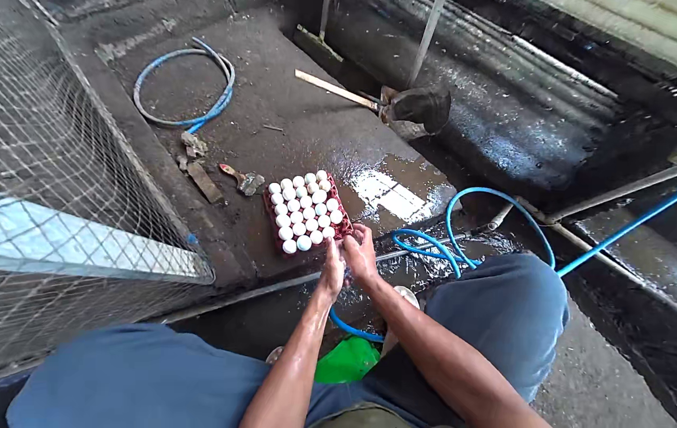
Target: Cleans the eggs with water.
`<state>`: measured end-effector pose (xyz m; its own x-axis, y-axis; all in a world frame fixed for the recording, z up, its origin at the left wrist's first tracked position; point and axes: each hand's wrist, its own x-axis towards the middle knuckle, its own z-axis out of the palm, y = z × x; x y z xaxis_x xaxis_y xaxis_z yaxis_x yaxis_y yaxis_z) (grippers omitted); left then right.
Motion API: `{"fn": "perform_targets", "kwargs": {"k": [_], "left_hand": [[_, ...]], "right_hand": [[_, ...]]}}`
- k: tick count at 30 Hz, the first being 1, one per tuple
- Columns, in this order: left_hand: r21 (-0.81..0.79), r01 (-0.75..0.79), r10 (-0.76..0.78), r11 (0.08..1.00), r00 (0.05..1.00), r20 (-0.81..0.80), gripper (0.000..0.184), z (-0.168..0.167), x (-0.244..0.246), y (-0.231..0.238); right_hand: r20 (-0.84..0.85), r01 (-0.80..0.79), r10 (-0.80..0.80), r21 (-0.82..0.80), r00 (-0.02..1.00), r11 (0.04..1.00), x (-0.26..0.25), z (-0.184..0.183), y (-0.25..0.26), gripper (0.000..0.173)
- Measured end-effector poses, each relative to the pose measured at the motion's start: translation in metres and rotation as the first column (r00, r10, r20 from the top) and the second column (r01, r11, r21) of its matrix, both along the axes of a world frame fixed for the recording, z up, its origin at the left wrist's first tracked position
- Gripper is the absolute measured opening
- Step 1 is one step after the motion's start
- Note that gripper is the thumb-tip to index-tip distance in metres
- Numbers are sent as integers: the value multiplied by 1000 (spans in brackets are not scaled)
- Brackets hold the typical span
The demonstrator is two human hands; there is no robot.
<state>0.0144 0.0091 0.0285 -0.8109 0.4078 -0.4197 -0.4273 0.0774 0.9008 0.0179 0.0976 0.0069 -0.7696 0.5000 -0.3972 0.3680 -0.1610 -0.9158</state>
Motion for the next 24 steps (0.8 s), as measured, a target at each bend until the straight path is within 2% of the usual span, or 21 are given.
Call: {"fn": "perform_targets", "kwargs": {"k": [4,6,7,9,10,11,14,15,18,22,24], "left_hand": [[0,10,-10,1000,998,55,46,-10,-1,-1],[3,9,-9,1000,1000,6,39,-11,-5,-2],[4,-19,19,1000,999,-37,38,-14,-8,0],[-14,-37,35,999,992,-124,44,-15,-8,1],[-12,-42,39,999,985,-166,49,-15,-6,2],[-45,-59,49,997,979,-198,51,-13,-5,4],[-230,-88,35,969,973,-227,53,-15,-3,9],[-232,-104,48,967,971,-234,53,-15,-1,10],[-130,-132,97,983,964,-247,49,-13,1,6],[-224,-150,107,963,976,-190,51,-18,-3,8],[-212,-185,141,960,968,-206,48,-14,-3,9]], "right_hand": [[116,101,-65,-341,991,935,-11,-8,16,37],[83,113,-88,-385,993,916,-13,-5,15,33],[54,100,-87,-339,995,936,-12,1,13,35],[-1,5,-5,-75,1000,997,-4,13,0,40],[-8,-32,32,40,999,999,0,18,-6,40],[-7,-34,35,81,999,996,1,20,-7,38],[80,51,-47,-51,996,997,-7,11,3,34],[88,52,-47,-59,995,997,-6,12,2,35],[1,-42,42,56,999,998,7,25,-11,37],[46,-26,27,-16,999,1000,-4,18,-4,34],[0,-47,47,25,999,999,5,27,-13,35]]}}
